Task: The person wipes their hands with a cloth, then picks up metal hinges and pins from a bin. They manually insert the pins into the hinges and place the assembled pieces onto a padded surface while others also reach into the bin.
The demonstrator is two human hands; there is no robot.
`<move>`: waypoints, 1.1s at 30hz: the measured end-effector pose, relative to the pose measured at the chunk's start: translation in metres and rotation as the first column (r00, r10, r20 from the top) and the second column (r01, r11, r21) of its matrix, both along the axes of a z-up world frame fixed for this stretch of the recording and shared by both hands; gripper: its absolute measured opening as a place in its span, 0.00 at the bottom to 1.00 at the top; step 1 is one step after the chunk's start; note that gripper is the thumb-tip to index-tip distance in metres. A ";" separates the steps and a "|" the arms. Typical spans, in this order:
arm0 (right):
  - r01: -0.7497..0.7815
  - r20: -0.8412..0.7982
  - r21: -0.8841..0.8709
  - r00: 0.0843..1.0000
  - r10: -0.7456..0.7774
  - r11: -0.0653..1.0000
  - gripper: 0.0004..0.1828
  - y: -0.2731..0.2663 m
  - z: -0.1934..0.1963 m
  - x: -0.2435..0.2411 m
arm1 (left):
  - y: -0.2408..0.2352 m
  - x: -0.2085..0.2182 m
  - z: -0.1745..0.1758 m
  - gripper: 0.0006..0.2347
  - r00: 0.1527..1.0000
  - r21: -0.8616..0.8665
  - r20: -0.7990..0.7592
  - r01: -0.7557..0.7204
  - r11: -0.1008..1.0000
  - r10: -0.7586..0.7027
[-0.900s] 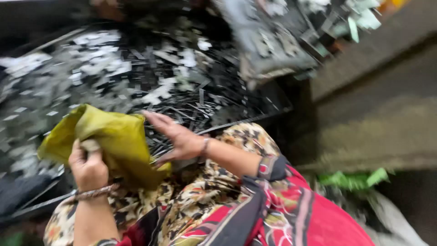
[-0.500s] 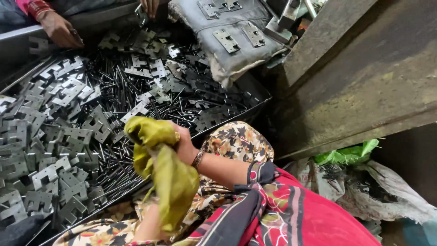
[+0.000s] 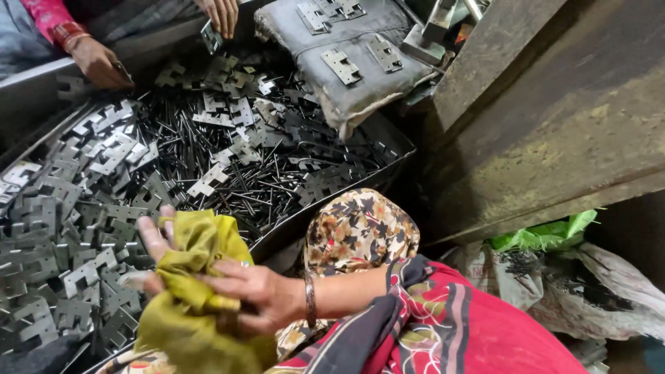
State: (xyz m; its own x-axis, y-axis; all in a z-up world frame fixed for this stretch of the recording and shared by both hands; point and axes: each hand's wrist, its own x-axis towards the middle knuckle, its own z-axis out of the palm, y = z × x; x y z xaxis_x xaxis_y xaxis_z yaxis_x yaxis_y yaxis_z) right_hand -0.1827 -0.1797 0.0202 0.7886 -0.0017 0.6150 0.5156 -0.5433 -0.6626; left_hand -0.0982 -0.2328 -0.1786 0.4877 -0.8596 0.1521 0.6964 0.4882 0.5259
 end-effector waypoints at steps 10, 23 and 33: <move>0.192 0.103 0.116 0.973 -0.205 0.974 0.18 -0.066 0.003 0.050 | 0.024 -0.026 0.083 0.33 0.992 -0.111 -0.120 0.023 0.994 -0.036; -0.005 0.144 -0.244 0.989 0.042 0.970 0.22 0.001 0.018 -0.015 | 0.163 0.016 0.248 0.41 0.935 -0.257 -0.256 -0.310 0.915 0.245; -0.020 0.069 -0.192 0.997 0.034 0.981 0.19 -0.010 0.078 0.044 | 0.128 0.005 0.230 0.42 0.942 -0.272 -0.324 -0.176 0.946 0.083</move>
State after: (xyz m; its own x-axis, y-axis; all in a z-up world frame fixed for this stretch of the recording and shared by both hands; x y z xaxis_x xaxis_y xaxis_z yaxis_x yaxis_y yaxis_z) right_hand -0.1391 -0.1900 0.0980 0.7409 0.1419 0.6564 0.5739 -0.6415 -0.5091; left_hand -0.0929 -0.1050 0.0514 0.6544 -0.7254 0.2134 0.7197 0.6841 0.1183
